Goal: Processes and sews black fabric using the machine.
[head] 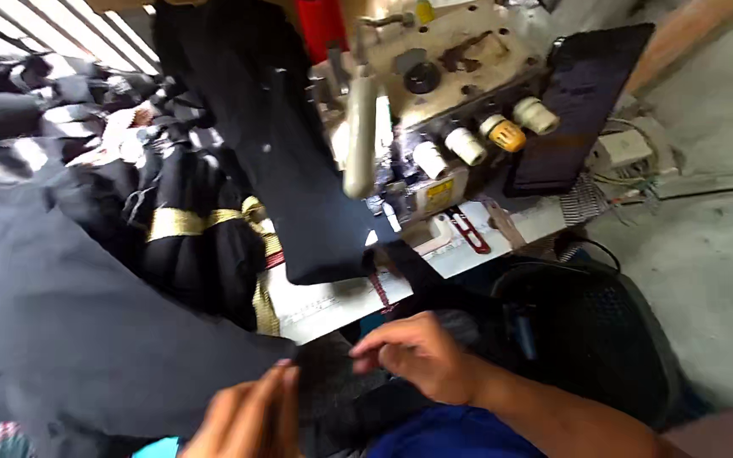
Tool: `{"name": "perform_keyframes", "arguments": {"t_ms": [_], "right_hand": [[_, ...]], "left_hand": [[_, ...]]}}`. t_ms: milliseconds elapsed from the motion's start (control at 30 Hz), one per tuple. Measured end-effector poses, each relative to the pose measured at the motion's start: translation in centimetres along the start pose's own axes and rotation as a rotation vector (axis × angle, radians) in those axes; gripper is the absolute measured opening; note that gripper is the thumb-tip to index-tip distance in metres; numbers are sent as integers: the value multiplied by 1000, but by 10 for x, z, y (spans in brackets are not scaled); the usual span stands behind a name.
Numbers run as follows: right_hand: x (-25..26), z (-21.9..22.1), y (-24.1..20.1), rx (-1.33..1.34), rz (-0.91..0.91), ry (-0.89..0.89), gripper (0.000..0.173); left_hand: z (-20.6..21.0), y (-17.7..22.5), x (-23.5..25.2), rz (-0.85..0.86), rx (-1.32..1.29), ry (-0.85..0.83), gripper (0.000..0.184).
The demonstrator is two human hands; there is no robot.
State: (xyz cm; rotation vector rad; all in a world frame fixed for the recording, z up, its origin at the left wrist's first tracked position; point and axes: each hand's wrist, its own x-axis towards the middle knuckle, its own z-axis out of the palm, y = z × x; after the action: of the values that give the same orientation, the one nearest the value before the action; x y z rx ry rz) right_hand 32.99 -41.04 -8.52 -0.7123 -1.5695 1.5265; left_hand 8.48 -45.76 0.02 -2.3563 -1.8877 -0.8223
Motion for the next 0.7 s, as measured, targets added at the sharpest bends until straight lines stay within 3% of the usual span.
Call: {"name": "perform_keyframes", "arguments": {"t_ms": [67,133,200,300,367,400,433,533,633,700], "right_hand": [[3,8,13,305,315,-159,41],[0,5,22,382,433,-99,28],[-9,-8,25,108,331,-108,24],[-20,-37,4,-377,138,-376,23],[-27,-47,-12,-449,21,-483,24],[-30,-51,-19,-448,-37,-477,24],[-32,-56,-25,-435,-69,-441,21],[-38,-81,-32,-522,-62,-145,22],[-43,-102,-14,-763,-49,488,27],[-40,-120,4,-948,-19,756,37]], "left_hand": [[58,34,-18,-48,-126,-59,19],[89,51,-32,-39,-238,-163,21],[89,52,-31,3,-402,-285,25],[76,44,-4,88,-542,-265,37],[80,43,15,203,-565,-382,63],[87,45,20,243,-590,-436,68],[95,46,22,262,-629,-458,63],[104,39,24,220,-689,-425,33],[81,14,27,150,-701,-450,25],[57,-4,28,131,-830,-461,24]]}}
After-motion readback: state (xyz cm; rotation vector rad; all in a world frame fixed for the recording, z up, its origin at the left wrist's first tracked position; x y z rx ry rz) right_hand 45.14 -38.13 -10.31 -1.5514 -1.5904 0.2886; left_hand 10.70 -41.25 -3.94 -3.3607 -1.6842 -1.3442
